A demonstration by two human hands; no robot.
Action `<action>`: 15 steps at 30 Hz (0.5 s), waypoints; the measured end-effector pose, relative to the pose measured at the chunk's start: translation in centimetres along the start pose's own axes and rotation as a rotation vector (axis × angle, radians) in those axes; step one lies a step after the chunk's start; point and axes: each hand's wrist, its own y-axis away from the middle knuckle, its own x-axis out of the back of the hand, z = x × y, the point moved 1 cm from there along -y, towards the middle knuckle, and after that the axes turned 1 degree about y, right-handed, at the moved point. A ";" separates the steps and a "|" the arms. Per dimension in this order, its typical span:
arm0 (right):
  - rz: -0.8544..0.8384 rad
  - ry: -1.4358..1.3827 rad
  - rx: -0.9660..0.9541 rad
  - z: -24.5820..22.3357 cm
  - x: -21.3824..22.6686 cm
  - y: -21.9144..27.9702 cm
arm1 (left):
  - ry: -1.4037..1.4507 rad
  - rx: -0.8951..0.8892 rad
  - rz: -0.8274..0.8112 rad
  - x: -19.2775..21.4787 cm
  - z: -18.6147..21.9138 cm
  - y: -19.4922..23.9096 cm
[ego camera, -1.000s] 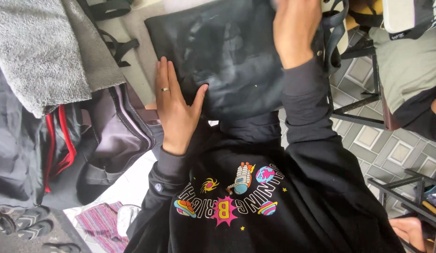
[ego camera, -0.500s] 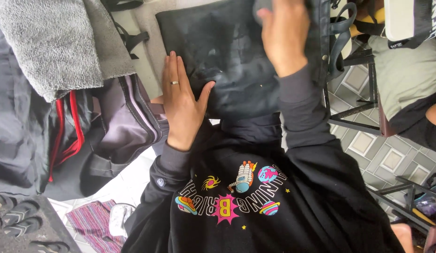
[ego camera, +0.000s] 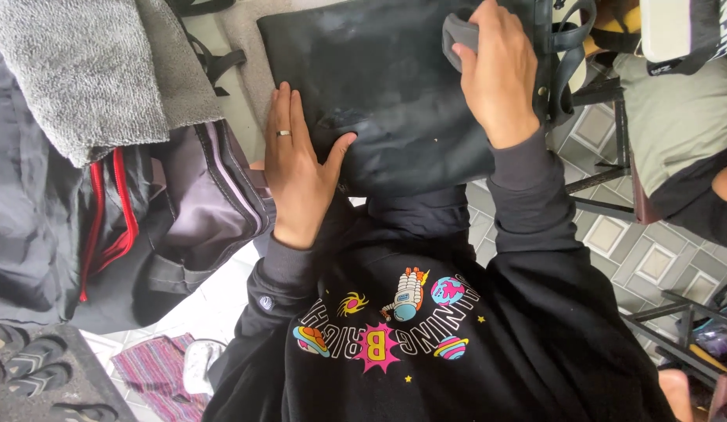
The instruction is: The person uses a small round sponge to scrub the surface of a black bag placed on a table. They hold the bag steady with their left hand while scrubbing with their right hand, moving across the surface in circular motions.
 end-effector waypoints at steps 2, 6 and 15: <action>-0.012 -0.043 0.004 -0.1 0.1 -0.1 | 0.022 0.012 0.001 -0.2 -0.1 0.1; 0.004 -0.238 0.043 -4.5 -0.5 -1.0 | 0.015 0.017 -0.008 -0.6 0.0 0.2; 0.063 -0.238 0.236 -11.2 -3.1 -3.1 | 0.036 0.123 0.007 -1.0 -0.5 0.8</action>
